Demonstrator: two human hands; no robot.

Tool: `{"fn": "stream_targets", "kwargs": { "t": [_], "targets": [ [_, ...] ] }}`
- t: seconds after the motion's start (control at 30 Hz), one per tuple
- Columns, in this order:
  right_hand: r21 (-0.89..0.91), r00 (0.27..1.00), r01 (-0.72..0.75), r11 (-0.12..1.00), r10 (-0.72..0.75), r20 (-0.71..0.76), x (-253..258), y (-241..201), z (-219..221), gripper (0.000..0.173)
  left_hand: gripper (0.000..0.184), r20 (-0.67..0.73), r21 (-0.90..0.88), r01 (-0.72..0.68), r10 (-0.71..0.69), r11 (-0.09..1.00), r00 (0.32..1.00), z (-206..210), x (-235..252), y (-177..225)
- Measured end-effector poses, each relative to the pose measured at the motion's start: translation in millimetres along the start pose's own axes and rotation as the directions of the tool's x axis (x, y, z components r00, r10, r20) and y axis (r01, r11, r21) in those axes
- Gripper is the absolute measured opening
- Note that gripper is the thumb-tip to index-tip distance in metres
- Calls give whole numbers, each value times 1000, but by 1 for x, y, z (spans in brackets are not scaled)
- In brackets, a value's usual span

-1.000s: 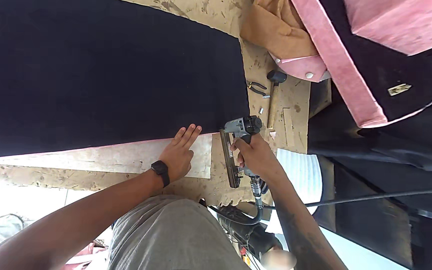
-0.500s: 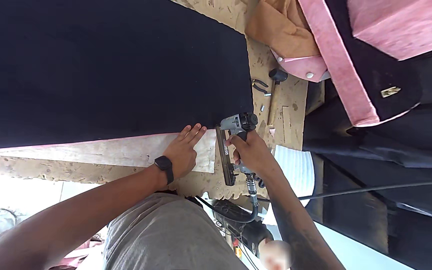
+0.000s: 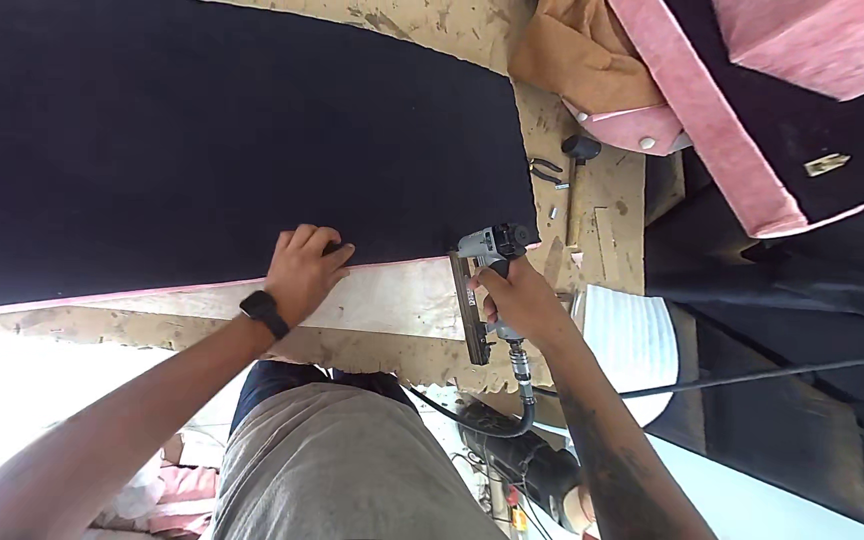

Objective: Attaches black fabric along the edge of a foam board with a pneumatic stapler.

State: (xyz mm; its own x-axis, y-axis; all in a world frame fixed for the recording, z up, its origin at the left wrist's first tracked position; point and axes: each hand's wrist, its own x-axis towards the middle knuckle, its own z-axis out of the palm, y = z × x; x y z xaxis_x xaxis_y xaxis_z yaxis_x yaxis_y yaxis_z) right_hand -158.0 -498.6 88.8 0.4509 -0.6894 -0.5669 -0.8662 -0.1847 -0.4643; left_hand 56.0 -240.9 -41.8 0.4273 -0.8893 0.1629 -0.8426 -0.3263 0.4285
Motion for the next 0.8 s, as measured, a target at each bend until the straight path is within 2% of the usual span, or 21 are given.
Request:
{"fn": "stream_targets", "kwargs": {
  "t": [0.13,0.3,0.4,0.5,0.57,0.67,0.8],
  "targets": [
    [85,999,16,996,-14,-29,-3,7,8,31,25,-37,33,-113,114,993,993,-11,-12,-28],
    [147,998,16,989,-7,-62,-8,9,15,31,23,-54,-5,-226,226,974,973,-14,-13,-32],
    [276,999,36,961,-25,-46,-12,15,11,30,21,5,-32,-222,222,975,975,-18,-8,-27],
    [402,991,69,913,-17,-133,-30,33,7,30,24,98,-2,-162,161,987,982,-21,2,-19],
    [439,980,76,896,15,-199,-48,51,8,30,31,142,4,-174,172,985,975,-19,6,-19],
    [483,974,57,874,57,-219,-62,73,13,28,25,124,-46,-240,244,970,962,-15,12,-26],
    [490,985,41,871,48,-167,-67,75,34,26,25,29,-117,-383,388,916,921,-6,13,-36]
  ]
}}
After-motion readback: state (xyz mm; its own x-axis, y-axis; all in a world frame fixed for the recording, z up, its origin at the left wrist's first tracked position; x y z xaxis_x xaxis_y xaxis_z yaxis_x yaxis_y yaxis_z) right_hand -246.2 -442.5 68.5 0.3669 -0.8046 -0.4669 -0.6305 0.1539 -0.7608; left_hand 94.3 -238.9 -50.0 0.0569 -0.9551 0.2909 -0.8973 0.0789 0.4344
